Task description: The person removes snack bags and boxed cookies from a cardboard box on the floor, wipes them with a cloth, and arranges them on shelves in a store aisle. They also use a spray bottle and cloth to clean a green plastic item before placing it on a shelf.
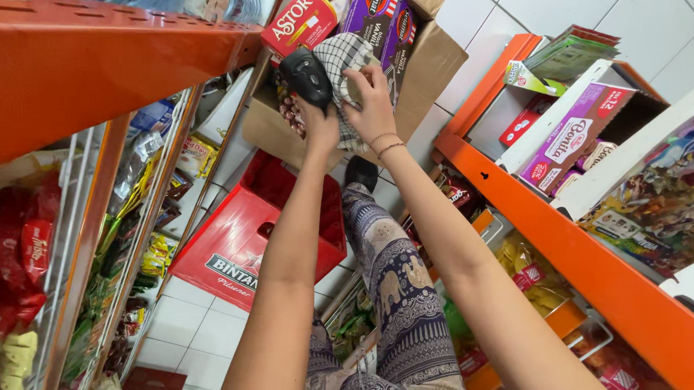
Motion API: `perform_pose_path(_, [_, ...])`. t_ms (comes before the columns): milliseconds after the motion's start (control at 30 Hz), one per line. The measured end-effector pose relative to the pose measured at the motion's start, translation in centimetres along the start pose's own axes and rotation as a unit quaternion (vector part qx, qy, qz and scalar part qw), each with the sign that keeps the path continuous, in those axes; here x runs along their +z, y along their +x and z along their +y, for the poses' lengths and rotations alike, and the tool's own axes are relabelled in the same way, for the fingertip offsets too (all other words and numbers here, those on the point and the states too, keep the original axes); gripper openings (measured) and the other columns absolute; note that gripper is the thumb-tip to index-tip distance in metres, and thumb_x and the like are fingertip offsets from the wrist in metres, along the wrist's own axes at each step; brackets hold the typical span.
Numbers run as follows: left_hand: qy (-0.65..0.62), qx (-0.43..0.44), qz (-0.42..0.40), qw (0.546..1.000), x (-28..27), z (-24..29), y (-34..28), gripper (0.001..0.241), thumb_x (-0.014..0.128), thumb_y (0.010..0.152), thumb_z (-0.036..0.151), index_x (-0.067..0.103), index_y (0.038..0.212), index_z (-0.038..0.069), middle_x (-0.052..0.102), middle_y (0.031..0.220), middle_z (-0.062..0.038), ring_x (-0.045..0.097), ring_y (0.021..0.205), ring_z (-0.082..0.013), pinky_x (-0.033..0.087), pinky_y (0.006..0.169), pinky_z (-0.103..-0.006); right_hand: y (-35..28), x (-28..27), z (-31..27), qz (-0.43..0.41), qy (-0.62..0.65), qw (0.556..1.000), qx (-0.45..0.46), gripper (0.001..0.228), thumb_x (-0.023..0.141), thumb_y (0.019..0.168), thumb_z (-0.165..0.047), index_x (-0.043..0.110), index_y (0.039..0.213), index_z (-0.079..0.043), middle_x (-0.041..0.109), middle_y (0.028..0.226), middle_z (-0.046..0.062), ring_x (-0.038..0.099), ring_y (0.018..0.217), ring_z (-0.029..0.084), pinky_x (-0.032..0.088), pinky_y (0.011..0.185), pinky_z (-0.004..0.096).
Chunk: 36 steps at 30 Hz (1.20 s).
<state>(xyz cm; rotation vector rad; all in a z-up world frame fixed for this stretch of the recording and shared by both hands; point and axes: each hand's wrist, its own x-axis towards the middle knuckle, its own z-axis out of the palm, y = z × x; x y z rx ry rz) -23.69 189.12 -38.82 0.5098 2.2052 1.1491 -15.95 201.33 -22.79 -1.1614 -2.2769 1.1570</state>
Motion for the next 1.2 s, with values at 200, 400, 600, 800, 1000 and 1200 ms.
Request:
perform_pose_path(200, [-0.001,-0.071,0.012,0.997,-0.5,-0.1,1.5,0.088,0.064,0.081,0.007,0.016,0.153,-0.010,0.038,0.148,-0.037,0.037,0.140,-0.0497,0.029,0.117,-0.0478,0.3,0.8,0.2,-0.033,-0.057,0.998,-0.012,0.065,0.087,0.069,-0.013,0.062,0.129,-0.018,0.051,0.131,0.017,0.055,0.122,0.039,0.047,0.101,0.047])
perform_pose_path(400, [0.073,-0.054,-0.038,0.995,-2.3,0.9,-0.5,0.089,0.066,0.094,0.022,0.011,0.156,-0.011,0.038,0.152,-0.038,0.038,0.142,-0.0500,0.031,0.119,-0.0480,0.0,1.3,0.4,-0.034,-0.027,0.999,0.011,0.067,0.084,0.071,-0.011,0.058,0.132,-0.018,0.050,0.133,0.017,0.055,0.124,0.038,0.048,0.104,0.047])
perform_pose_path(600, [0.169,-0.074,-0.084,0.979,-0.5,-3.3,1.0,0.096,0.067,0.097,0.028,0.004,0.153,-0.019,0.026,0.151,-0.047,0.029,0.140,-0.0566,0.024,0.119,-0.0512,-0.3,1.4,0.2,-0.048,-0.059,0.997,-0.003,0.071,0.083,0.071,-0.012,0.057,0.136,-0.019,0.049,0.136,0.017,0.051,0.128,0.040,0.045,0.107,0.047])
perform_pose_path(800, [0.086,-0.033,-0.056,0.994,-1.1,-1.7,1.7,0.095,0.072,0.088,0.024,0.014,0.154,-0.013,0.036,0.151,-0.040,0.037,0.141,-0.0513,0.031,0.118,-0.0476,0.4,0.8,0.3,-0.054,-0.068,0.996,-0.008,0.075,0.083,0.071,-0.015,0.056,0.141,-0.021,0.046,0.140,0.019,0.047,0.131,0.041,0.042,0.109,0.049])
perform_pose_path(1000, [0.014,-0.024,-0.042,0.999,-3.3,0.9,1.3,0.092,0.078,0.080,0.020,0.026,0.152,-0.007,0.049,0.143,-0.032,0.048,0.135,-0.0454,0.038,0.113,-0.0465,1.8,-0.6,-0.2,-0.059,-0.073,0.995,-0.045,0.067,0.084,0.074,-0.024,0.057,0.136,-0.018,0.044,0.139,0.021,0.048,0.129,0.042,0.041,0.107,0.050])
perform_pose_path(1200, [0.007,0.035,-0.020,0.999,-4.2,0.3,2.0,0.087,0.072,0.080,0.009,0.030,0.155,-0.003,0.054,0.141,-0.030,0.051,0.131,-0.0443,0.037,0.115,-0.0481,4.0,-1.6,0.7,-0.025,-0.036,0.998,-0.046,0.049,0.075,0.092,-0.020,0.057,0.137,-0.013,0.048,0.138,0.017,0.054,0.127,0.035,0.044,0.112,0.046])
